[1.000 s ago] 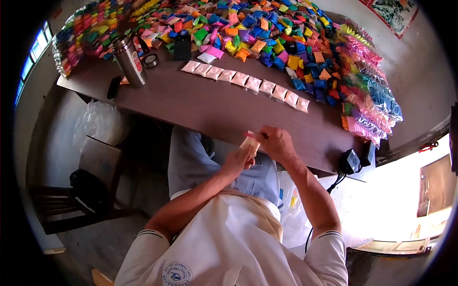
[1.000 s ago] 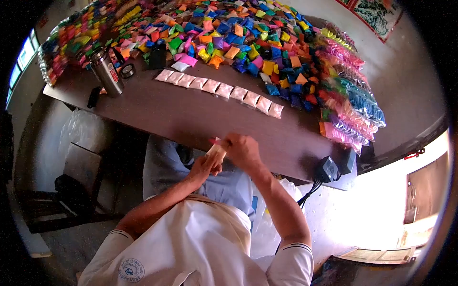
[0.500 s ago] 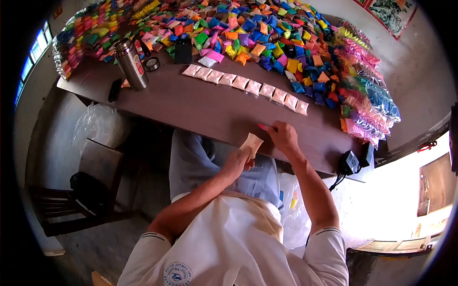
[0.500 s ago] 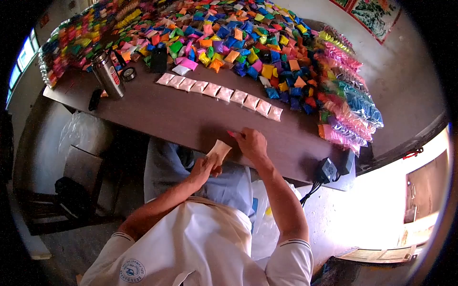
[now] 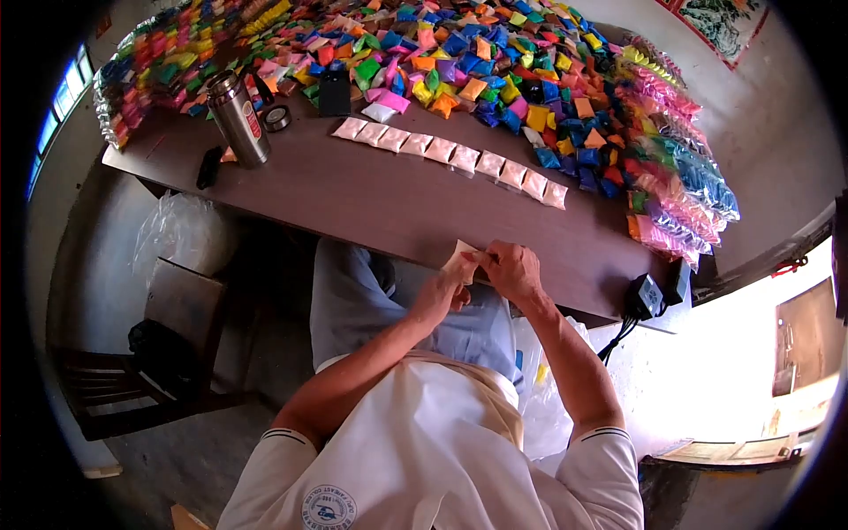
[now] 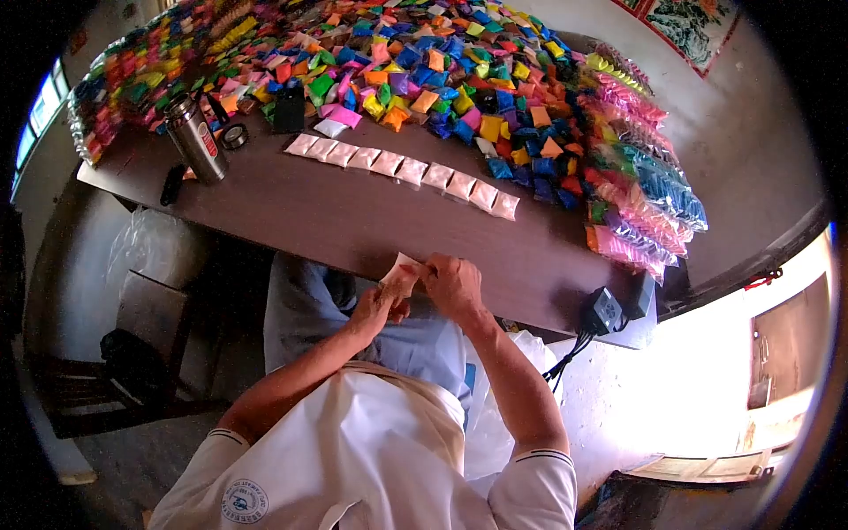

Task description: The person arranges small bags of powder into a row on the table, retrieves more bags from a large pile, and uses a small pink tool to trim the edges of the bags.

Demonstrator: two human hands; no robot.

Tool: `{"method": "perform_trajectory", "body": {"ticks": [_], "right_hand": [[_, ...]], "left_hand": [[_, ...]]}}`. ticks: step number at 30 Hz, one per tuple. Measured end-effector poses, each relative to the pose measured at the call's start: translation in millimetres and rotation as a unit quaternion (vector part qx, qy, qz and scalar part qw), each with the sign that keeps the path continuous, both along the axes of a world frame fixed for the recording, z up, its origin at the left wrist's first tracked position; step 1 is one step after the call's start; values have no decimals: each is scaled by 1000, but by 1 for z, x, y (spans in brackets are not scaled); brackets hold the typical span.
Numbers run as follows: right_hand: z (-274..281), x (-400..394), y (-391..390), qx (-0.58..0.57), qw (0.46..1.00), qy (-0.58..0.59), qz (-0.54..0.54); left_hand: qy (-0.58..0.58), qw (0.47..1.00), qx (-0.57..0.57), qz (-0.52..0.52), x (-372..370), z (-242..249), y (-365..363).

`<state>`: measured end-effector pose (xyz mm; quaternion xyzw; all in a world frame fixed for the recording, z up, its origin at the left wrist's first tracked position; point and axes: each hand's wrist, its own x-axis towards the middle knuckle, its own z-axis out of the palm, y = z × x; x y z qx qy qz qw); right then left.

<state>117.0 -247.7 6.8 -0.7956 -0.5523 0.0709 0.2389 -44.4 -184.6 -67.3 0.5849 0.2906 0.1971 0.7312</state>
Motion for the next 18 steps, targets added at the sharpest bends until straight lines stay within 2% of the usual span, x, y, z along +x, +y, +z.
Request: {"method": "perform_trajectory", "body": {"ticks": [6, 8, 9, 11, 12, 14, 18], "right_hand": [[0, 42, 1, -5, 992, -57, -113], [0, 44, -7, 28, 995, 82, -46], [0, 36, -11, 27, 995, 81, -47], [0, 6, -13, 94, 985, 141, 36], [4, -6, -11, 94, 985, 141, 36], [11, -26, -8, 31, 999, -12, 43], [5, -24, 3, 0, 999, -43, -1]], "left_hand": [[-75, 997, -22, 24, -8, -4, -4], [-77, 996, -32, 27, -7, -6, -6], [-82, 995, -42, 33, -5, -6, -7], [-78, 994, -60, 38, -2, -4, -8], [-73, 994, -76, 42, -1, -2, -8], [-68, 994, -66, 44, -2, 3, -9], [-56, 996, -56, 50, 0, 7, -4]]}}
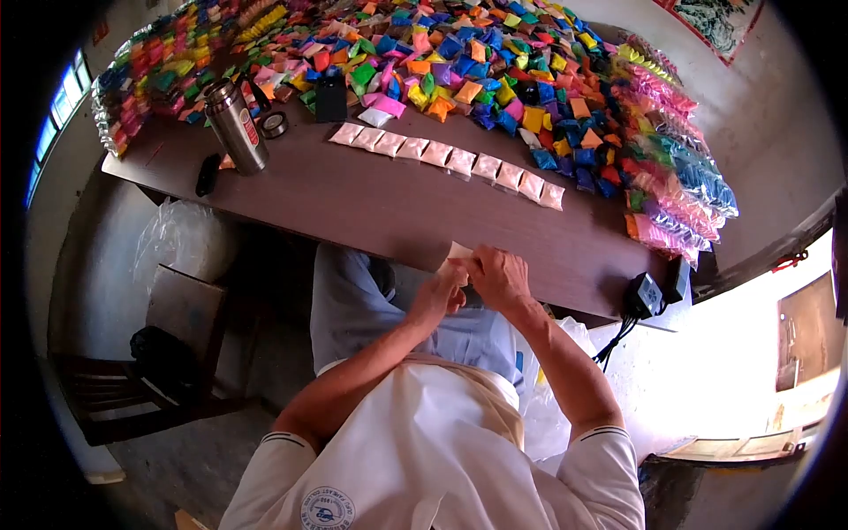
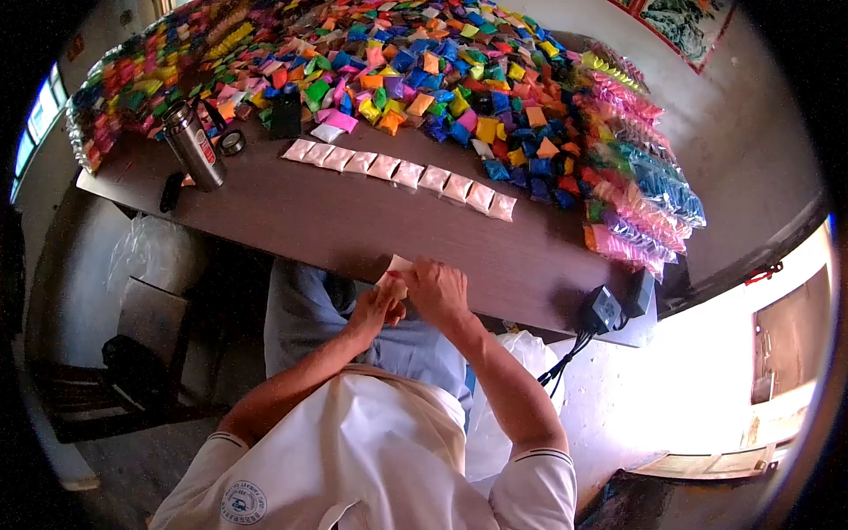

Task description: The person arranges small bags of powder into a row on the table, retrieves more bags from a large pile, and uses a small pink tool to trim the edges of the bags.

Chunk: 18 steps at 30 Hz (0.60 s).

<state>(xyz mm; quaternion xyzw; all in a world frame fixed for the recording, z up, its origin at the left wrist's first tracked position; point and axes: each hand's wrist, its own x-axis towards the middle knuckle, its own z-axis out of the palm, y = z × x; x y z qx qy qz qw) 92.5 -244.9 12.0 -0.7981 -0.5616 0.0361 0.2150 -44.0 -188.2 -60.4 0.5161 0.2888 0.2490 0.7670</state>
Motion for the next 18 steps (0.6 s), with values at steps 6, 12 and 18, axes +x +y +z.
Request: {"method": "perform_trajectory", "body": {"ticks": [6, 12, 18], "right_hand": [[-12, 26, 5, 15, 999, 31, -26], [0, 30, -2, 62, 996, 56, -29], [-5, -4, 0, 0, 1000, 12, -8]], "left_hand": [[-10, 1000, -12, -16, 1, -16, 3], [-24, 999, 36, 13, -1, -30, 1], [-70, 996, -37, -38, 3, -31, 5]]}}
